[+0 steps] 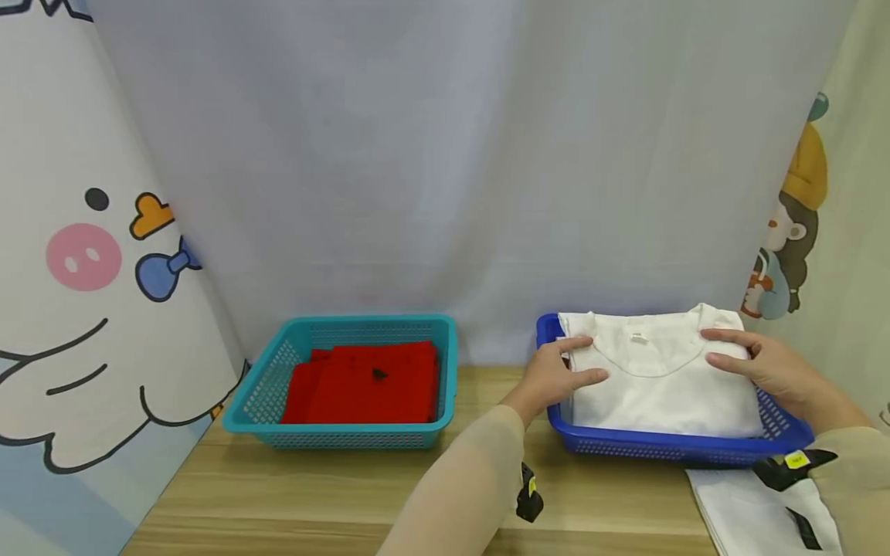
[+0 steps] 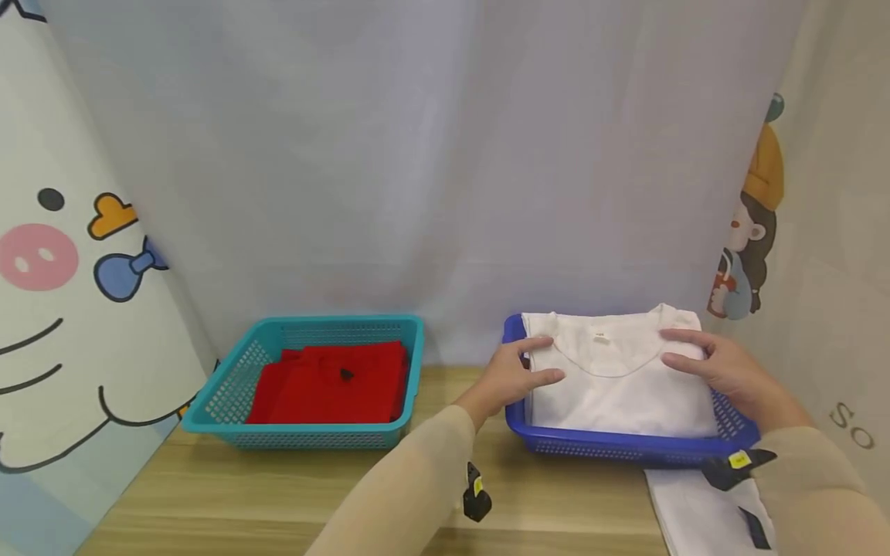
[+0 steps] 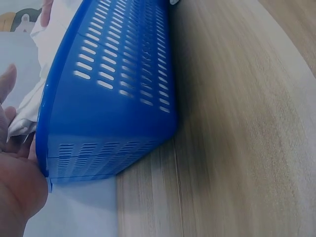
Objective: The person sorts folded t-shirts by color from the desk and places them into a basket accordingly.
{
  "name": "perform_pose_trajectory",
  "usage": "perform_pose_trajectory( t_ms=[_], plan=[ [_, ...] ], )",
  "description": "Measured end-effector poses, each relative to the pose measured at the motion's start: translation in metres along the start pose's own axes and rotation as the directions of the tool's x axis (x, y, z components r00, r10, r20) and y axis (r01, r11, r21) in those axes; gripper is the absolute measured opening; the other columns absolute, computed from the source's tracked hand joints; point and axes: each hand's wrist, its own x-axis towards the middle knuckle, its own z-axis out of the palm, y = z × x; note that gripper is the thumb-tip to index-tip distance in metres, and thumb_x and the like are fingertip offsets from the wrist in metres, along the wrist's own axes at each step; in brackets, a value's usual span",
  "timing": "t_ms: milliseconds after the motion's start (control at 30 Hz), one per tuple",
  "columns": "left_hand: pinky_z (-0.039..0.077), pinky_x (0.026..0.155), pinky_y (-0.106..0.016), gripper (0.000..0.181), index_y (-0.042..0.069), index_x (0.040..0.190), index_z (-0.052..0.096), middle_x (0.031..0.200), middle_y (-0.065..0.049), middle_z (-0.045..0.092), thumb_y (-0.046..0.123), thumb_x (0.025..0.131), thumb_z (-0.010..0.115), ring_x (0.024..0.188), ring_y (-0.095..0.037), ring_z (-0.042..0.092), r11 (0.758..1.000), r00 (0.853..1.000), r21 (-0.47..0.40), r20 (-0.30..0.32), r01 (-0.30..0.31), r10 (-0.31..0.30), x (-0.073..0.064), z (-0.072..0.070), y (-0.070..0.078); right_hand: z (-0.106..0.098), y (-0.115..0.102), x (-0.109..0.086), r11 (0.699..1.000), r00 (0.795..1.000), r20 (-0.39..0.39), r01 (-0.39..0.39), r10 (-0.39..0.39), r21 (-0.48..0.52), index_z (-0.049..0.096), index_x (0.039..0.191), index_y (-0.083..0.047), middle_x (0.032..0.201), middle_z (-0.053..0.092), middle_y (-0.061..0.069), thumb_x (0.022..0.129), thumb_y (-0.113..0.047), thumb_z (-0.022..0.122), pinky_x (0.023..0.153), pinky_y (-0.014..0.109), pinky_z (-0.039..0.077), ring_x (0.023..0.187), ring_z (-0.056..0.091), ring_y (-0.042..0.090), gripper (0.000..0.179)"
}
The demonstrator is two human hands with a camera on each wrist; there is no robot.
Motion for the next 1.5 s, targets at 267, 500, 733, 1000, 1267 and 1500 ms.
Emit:
perform_pose_trajectory(
  t_ms=[267, 500, 733, 1000, 1267, 1500],
  plan=[
    [0.045, 0.083, -0.024, 0.066, 0.029, 0.129, 0.052, 0.129, 0.011, 0.049, 0.051, 0.07, 0.073, 0.108, -0.006, 0.049, 0.994, 0.999, 0.108, -0.01, 0.032, -0.032, -0.002, 0.0, 0.006, 0.003, -0.007, 0.002, 0.998, 1.0, -0.011, -0.018, 0.017, -0.066, 0.036, 0.138, -0.004, 0.146, 0.0, 0.03, 0.088, -0.043, 0.057, 0.094, 0.07, 0.006, 0.129, -0.006, 0.051, 0.067],
    [0.046, 0.085, -0.028, 0.073, 0.026, 0.136, 0.044, 0.13, 0.006, 0.05, 0.056, 0.074, 0.067, 0.112, -0.01, 0.051, 0.98, 0.997, 0.193, 0.062, 0.041, -0.054, -0.009, 0.0, 0.018, 0.009, -0.005, 0.002, 0.989, 0.999, 0.005, -0.05, 0.051, -0.137, 0.026, 0.142, -0.002, 0.141, 0.017, 0.035, 0.092, -0.049, 0.045, 0.091, 0.068, 0.023, 0.124, 0.018, 0.055, 0.072],
    [0.033, 0.101, -0.036, 0.077, 0.028, 0.141, 0.036, 0.144, 0.006, 0.032, 0.067, 0.076, 0.054, 0.13, -0.014, 0.03, 0.886, 0.99, 0.45, 0.132, -0.11, 0.056, -0.019, -0.004, 0.021, 0.012, -0.006, -0.001, 0.951, 0.998, -0.04, -0.053, 0.043, -0.304, 0.014, 0.144, 0.0, 0.137, 0.013, 0.04, 0.089, -0.053, 0.048, 0.083, 0.073, 0.022, 0.12, 0.014, 0.06, 0.083],
    [0.014, 0.106, -0.052, 0.092, 0.041, 0.144, 0.004, 0.152, 0.002, 0.004, 0.088, 0.066, 0.019, 0.138, -0.023, 0.001, 0.507, 0.959, 0.817, 0.271, -0.276, 0.085, -0.047, -0.005, 0.036, 0.028, -0.004, -0.018, 0.867, 0.981, -0.113, 0.084, -0.159, -0.491, 0.015, 0.144, 0.002, 0.137, 0.006, 0.042, 0.086, -0.045, 0.057, 0.082, 0.077, 0.014, 0.121, 0.006, 0.062, 0.085],
    [0.013, 0.105, -0.055, 0.095, 0.044, 0.142, -0.005, 0.152, 0.003, -0.005, 0.091, 0.062, 0.016, 0.135, -0.023, -0.013, 0.349, 0.934, 0.867, 0.342, -0.357, 0.106, -0.083, 0.004, 0.055, 0.033, 0.0, -0.053, 0.86, 0.966, -0.166, 0.09, -0.198, -0.503, 0.008, 0.145, 0.0, 0.139, 0.0, 0.041, 0.084, -0.041, 0.061, 0.078, 0.079, 0.01, 0.125, -0.005, 0.058, 0.09],
    [0.012, 0.106, -0.052, 0.092, 0.043, 0.143, -0.002, 0.152, 0.003, -0.007, 0.088, 0.065, 0.019, 0.135, -0.022, -0.016, 0.244, 0.879, 0.845, 0.453, -0.477, 0.148, -0.113, 0.022, 0.063, 0.037, 0.02, -0.09, 0.823, 0.935, -0.275, 0.028, -0.222, -0.567, 0.009, 0.142, 0.006, 0.137, 0.002, 0.043, 0.08, -0.041, 0.067, 0.085, 0.075, -0.001, 0.125, -0.006, 0.056, 0.098]
  ],
)
